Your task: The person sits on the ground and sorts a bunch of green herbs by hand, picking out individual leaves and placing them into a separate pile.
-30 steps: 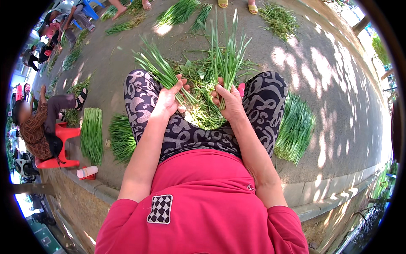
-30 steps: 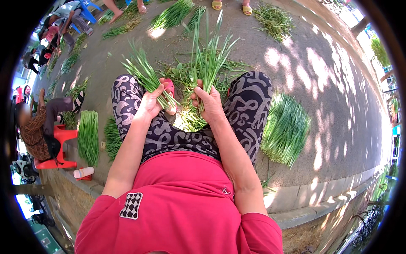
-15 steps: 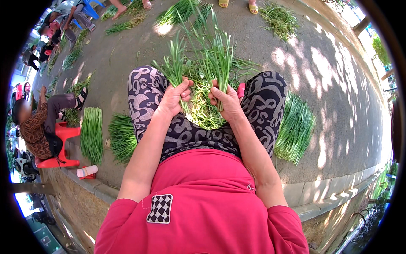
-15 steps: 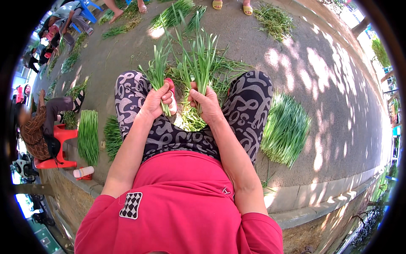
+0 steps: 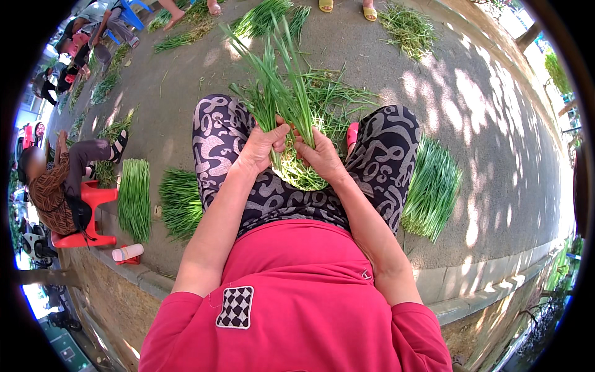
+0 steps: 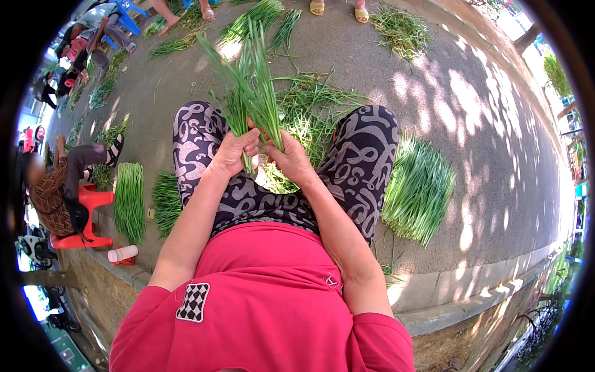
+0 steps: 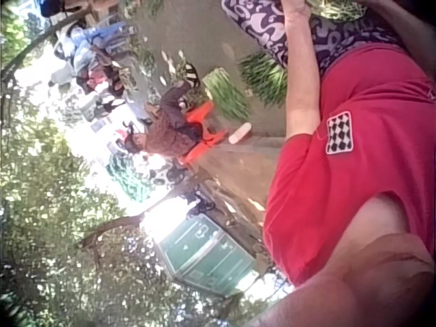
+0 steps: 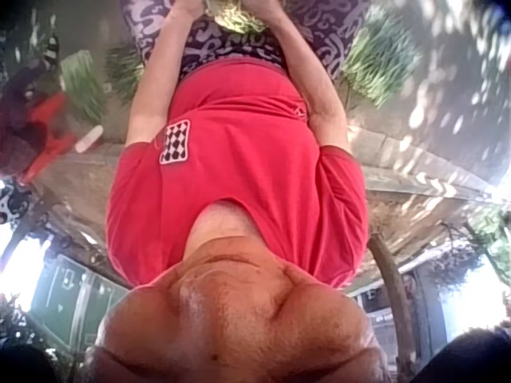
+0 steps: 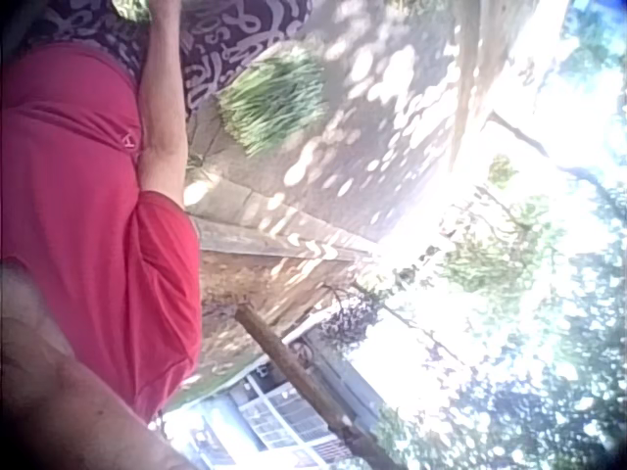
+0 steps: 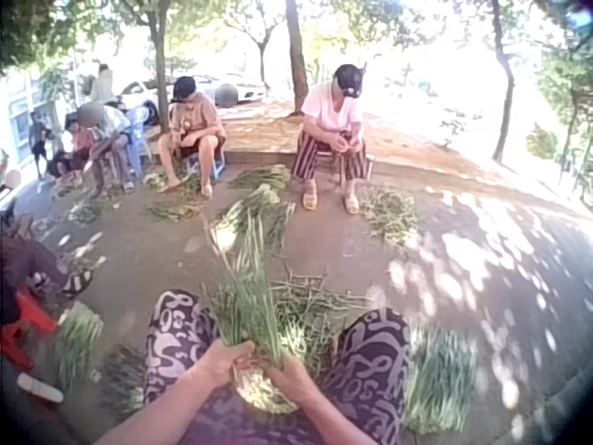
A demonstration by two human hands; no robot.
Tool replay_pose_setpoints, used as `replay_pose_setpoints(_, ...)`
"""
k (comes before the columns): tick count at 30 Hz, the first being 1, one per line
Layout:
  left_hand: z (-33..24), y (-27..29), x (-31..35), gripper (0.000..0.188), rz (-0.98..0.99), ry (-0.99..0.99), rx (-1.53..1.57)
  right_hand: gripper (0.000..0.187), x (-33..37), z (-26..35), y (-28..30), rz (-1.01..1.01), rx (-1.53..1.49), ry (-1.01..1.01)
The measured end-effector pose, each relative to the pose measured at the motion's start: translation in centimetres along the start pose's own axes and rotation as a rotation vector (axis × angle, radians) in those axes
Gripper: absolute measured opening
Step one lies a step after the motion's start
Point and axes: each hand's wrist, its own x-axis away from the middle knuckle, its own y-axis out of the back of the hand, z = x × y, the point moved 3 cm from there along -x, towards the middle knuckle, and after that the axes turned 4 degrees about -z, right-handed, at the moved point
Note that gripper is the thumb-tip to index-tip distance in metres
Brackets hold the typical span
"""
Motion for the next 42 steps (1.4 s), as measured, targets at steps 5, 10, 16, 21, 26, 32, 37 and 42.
replay_pose_setpoints(5,0.1,0.2,0.0,0.016,0.014,0.001,-0.014,0.024,0.0,0.2,-0.2,0.029,0.021,-0.012)
replay_pose_setpoints(10,0.2,0.4,-0.1,0.013,0.005,0.01,-0.069,0.021,0.2,1.0,-0.5,0.052,0.095,0.054)
replay_pose_setpoints(16,0.3,0.5,-0.5,0.019,-0.085,0.066,0.055,0.019,-0.1,-0.6,1.2,-0.132,-0.398,-0.193)
replay_pose_setpoints(21,0.2,0.8,0.0,0.025,-0.129,0.104,-0.027,0.016,-0.3,-0.9,1.1,-0.173,-0.55,-0.203)
replay_pose_setpoints(26,0.0,-0.1,0.3,0.029,-0.125,0.036,-0.079,0.02,-0.2,-1.6,0.9,-0.147,-0.439,-0.219)
replay_pose_setpoints(32,0.4,0.2,0.0,0.03,-0.096,0.015,-0.118,0.027,-0.1,-1.4,0.2,-0.074,-0.229,-0.198)
replay_pose_setpoints(37,0.6,0.1,0.1,0.03,-0.015,0.028,-0.102,0.026,0.1,-0.8,0.0,-0.025,-0.296,-0.22)
replay_pose_setpoints(42,0.7,0.1,-0.2,0.03,-0.038,0.016,-0.106,0.026,-0.1,-1.5,0.5,-0.073,-0.343,-0.31)
